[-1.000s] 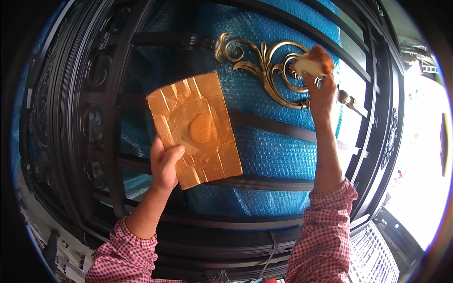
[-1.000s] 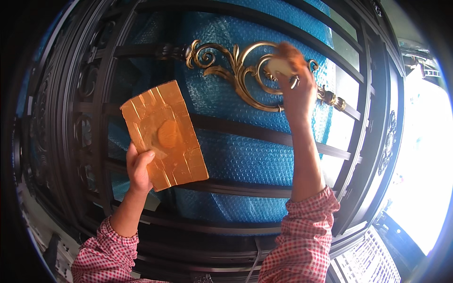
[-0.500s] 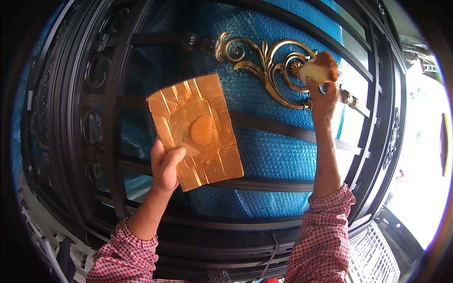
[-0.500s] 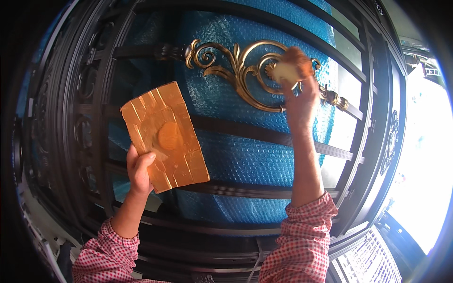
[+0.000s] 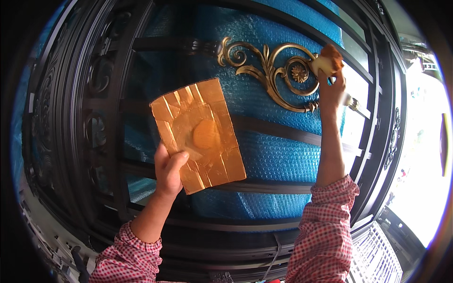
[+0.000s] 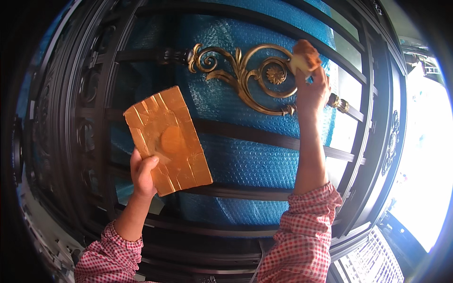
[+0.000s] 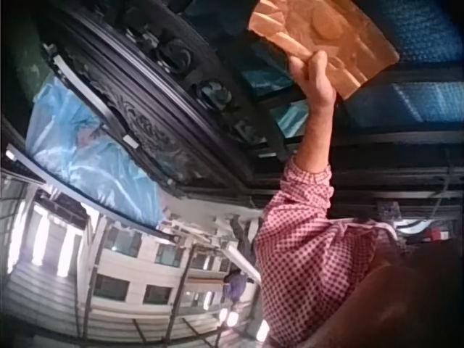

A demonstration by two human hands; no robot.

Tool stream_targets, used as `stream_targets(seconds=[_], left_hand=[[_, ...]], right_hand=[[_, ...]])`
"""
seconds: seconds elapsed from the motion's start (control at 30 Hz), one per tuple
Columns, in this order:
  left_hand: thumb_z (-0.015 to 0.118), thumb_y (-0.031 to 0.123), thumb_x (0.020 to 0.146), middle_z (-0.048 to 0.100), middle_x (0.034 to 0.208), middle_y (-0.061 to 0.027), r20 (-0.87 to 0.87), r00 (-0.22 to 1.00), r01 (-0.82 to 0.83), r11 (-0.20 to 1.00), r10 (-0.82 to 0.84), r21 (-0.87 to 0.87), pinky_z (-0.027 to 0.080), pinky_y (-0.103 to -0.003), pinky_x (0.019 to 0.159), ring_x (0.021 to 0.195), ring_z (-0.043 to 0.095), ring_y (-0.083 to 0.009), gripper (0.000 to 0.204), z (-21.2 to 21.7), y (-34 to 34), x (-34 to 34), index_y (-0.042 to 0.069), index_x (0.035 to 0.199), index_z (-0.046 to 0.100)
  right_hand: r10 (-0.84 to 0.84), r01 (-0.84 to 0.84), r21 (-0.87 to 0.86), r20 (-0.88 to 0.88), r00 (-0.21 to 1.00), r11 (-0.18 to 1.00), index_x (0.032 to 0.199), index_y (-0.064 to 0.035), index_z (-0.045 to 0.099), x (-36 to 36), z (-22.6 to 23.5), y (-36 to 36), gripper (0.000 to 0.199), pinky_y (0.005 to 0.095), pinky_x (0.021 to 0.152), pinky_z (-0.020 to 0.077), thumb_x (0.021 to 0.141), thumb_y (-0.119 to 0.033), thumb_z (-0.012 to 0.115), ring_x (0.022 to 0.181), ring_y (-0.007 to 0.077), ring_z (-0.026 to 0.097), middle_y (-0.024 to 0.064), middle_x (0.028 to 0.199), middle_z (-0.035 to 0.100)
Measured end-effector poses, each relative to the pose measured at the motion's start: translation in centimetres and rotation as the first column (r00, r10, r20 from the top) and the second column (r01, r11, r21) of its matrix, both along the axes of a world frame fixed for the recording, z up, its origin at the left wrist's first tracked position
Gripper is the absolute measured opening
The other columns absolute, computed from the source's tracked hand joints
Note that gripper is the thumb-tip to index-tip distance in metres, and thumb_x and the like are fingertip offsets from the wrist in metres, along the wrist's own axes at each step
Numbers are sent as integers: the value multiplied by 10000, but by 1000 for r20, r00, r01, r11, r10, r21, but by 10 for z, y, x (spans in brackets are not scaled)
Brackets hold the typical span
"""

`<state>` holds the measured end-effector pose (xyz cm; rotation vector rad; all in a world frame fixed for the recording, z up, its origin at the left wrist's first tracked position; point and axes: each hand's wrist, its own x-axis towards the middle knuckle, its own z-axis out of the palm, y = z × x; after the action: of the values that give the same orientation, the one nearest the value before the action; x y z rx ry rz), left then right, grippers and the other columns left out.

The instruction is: The person applies gold paint to an ornate metal gate using a brush and a small container. They repeatedly dip the brush into the container and apply paint to the decorative scrollwork, occasionally stepping back to reposition.

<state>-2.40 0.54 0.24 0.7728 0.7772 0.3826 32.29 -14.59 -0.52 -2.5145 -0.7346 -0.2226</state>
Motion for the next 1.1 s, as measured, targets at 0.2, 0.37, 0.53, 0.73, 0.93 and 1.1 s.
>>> stream_targets(seconds=[0.2,0.37,0.53,0.73,0.93,1.1], left_hand=[[427,11,737,512,1069,-111,10,1000,-17,999,17,-30,394,-285,847,966,497,-156,434,-1,0,0,-41,1167,390],[424,14,738,499,1091,-123,-12,1000,5,1000,-5,-3,395,-287,849,977,496,-163,448,2,1,0,-44,1180,372],[440,29,741,505,1070,-111,0,1000,1,1000,-1,-17,394,-283,841,957,493,-146,430,0,0,1,-42,1162,387],[448,28,741,511,1051,-103,-9,1000,3,1000,-3,2,393,-277,832,941,493,-140,415,-3,0,-1,-37,1148,402],[431,45,740,501,1072,-110,-33,999,20,999,-19,27,402,-289,838,964,494,-156,433,-1,1,0,-32,1165,388],[413,76,732,484,1108,-121,-34,999,42,999,-42,7,413,-311,847,990,497,-179,469,3,2,3,-22,1189,371]], right_hand=[[145,-136,-90,109,983,987,937,-46,568,-17,-4,26,291,392,762,447,698,-182,661,830,285,568,127,907,595],[-22,22,-2,47,999,1000,938,-35,566,-14,12,8,287,401,771,439,716,-191,660,872,273,569,133,887,601],[50,-35,-150,98,994,988,940,-42,546,-11,6,8,292,399,830,373,716,-198,651,920,268,528,121,886,585],[97,-83,-144,88,991,986,946,-50,548,-17,5,13,268,409,844,376,736,-198,626,902,285,534,127,868,587],[50,-39,181,-59,997,983,975,-72,566,-4,-2,26,299,403,816,399,725,-211,656,928,260,539,95,941,603],[91,-73,-141,123,988,987,977,-98,581,-6,-5,64,320,385,859,368,712,-261,656,969,259,529,75,972,605]])
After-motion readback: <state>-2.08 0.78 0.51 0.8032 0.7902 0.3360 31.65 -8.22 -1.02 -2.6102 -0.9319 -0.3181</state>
